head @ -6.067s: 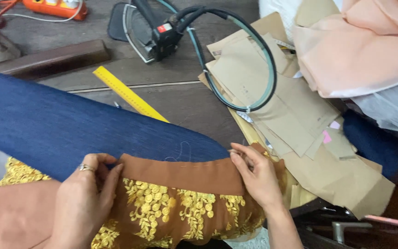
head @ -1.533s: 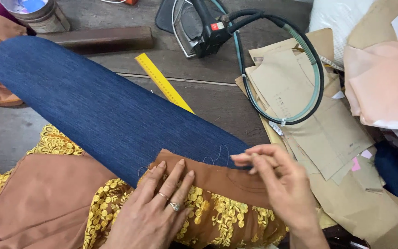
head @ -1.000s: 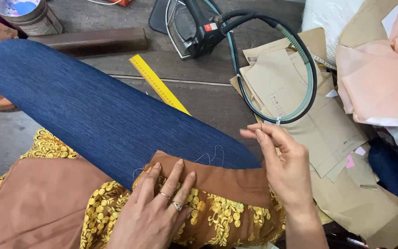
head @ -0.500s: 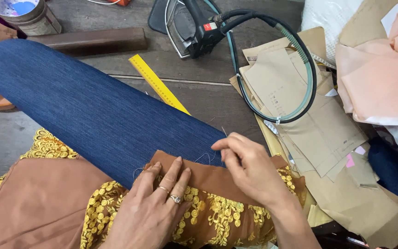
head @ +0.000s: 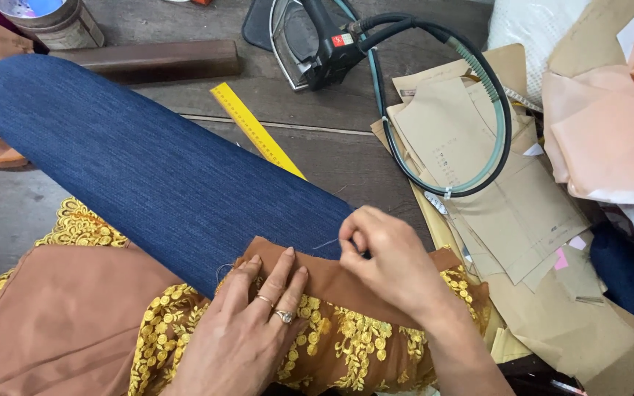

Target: Pinning a brown fabric trim onto a yellow patterned fabric by hand

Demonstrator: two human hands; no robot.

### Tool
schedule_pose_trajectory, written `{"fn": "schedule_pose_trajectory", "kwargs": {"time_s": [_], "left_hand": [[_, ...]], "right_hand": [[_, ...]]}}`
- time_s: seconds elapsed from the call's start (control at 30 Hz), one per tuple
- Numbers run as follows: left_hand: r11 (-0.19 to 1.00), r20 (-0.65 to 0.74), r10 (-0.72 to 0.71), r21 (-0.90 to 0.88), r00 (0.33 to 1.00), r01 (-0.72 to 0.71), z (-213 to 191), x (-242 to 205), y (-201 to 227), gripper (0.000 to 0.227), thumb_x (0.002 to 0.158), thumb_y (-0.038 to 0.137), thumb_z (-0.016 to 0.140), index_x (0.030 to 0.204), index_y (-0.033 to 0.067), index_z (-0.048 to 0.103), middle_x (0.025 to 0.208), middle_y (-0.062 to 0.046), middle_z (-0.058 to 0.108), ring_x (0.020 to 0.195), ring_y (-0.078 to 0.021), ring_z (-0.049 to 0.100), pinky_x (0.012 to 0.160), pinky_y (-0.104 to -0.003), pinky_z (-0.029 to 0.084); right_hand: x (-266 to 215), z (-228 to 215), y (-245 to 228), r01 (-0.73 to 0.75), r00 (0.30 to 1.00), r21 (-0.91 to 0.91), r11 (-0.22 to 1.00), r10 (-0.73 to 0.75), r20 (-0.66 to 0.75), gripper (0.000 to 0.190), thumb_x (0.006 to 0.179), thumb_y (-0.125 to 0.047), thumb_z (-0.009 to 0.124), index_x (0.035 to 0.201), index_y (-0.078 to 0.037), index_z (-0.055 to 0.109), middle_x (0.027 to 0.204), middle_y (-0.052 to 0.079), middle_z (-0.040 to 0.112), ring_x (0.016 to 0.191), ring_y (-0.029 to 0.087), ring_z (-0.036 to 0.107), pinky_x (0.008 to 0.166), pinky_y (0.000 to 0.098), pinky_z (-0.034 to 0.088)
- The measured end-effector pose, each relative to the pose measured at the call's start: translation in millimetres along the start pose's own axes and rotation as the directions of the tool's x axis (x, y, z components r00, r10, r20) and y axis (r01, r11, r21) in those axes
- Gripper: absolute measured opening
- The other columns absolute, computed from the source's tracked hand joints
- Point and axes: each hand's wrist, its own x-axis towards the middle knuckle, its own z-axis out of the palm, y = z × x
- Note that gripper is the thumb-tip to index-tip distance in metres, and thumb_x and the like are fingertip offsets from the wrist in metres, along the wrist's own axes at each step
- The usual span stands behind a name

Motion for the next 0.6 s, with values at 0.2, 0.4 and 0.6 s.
{"fn": "schedule_pose_trajectory", "kwargs": {"time_s": [0.2,0.4,0.6], "left_hand": [[1.0,-0.007,-0.002,0.007,1.0,0.002,-1,1,0,0.052,0.086,0.034,0.054,0.128,0.0036,0.054,0.142,-0.017,0.048,0.113,-0.0344,0.05,0.094,-0.041,0.038],[0.999,0.008,0.015,0.042,1.0,-0.015,-2,1,-1,0.055,0.085,0.04,0.056,0.128,0.005,0.055,0.141,-0.017,0.05,0.111,-0.0348,0.053,0.091,-0.039,0.04],[0.998,-0.002,0.04,0.053,0.999,-0.039,-6,2,-14,0.051,0.085,0.032,0.055,0.127,0.0031,0.056,0.141,-0.013,0.052,0.119,-0.0235,0.053,0.098,-0.034,0.038]], "right_hand": [[-3,-16,16,-0.115,0.984,0.145,0.983,0.132,-0.116,0.006,0.07,-0.002,0.067,0.073,-0.007,0.067,0.06,-0.004,0.052,0.05,0.006,0.041,0.045,0.0216,0.033],[-7,-19,20,-0.194,0.968,0.328,0.925,0.235,-0.09,0.01,0.082,-0.008,0.067,0.086,-0.001,0.073,0.062,0.0,0.06,0.048,0.005,0.042,0.041,0.0191,0.033],[-26,-38,48,-0.411,0.848,0.473,0.779,0.517,-0.115,0.019,0.091,-0.012,0.059,0.093,-0.001,0.074,0.068,0.006,0.058,0.058,0.012,0.051,0.05,0.023,0.042]]}}
